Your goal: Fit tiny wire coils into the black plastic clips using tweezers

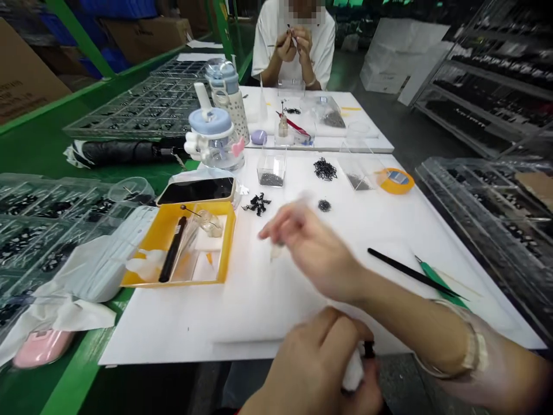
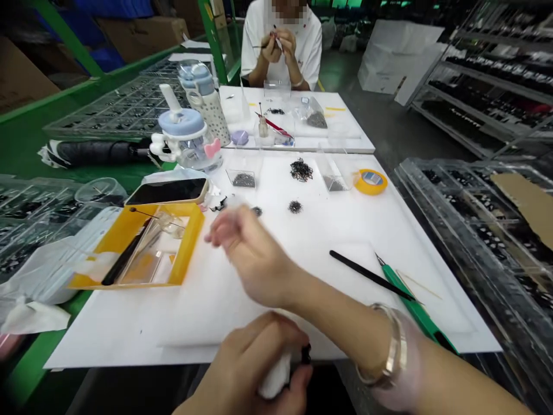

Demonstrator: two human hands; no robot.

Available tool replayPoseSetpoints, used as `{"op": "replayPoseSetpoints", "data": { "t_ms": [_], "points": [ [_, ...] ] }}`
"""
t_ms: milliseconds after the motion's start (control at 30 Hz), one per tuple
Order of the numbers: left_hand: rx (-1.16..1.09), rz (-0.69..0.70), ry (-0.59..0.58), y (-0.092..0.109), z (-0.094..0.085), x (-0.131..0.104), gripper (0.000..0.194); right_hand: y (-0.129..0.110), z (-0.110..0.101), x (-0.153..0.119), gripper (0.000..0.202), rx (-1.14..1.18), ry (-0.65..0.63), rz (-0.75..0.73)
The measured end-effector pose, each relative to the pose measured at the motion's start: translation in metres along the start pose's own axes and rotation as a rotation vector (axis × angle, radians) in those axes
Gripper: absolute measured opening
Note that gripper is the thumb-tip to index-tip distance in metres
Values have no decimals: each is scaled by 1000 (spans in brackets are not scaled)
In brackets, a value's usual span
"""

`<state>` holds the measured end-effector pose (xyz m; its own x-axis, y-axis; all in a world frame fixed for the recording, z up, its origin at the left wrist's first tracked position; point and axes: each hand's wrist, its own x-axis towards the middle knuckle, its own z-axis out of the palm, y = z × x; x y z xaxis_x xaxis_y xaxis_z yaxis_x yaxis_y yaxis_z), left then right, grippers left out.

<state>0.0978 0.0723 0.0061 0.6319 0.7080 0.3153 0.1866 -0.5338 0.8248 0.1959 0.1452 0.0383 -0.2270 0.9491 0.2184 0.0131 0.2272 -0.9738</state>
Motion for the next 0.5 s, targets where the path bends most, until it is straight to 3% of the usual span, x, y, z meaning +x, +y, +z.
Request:
{"op": "replayPoseSetpoints", "data": {
  "t_ms": [100,167,200,267,333,400,500],
  "points": [
    [-60,33,17,-6,-7,-12,24,1,0,5,35,-129,-236,160],
    [-59,-37,59,-12,-15,-21,29,-9,-19,-8,62,-257,-251,226],
    [-55,-83,80,-15,-20,-24,31,-15,-34,-19,73,-361,-200,268],
    [-61,-168,105,-20,-31,-30,33,-21,-67,-48,57,-897,-40,331],
    [-88,-221,119,-24,-43,-31,29,-16,-98,-84,46,-1215,62,430],
    [-124,-274,157,-24,-53,-30,26,-2,-121,-117,40,-1257,107,494],
    [-219,-415,248,-22,-65,-26,25,17,-139,-149,32,-1237,167,468]
  ]
}}
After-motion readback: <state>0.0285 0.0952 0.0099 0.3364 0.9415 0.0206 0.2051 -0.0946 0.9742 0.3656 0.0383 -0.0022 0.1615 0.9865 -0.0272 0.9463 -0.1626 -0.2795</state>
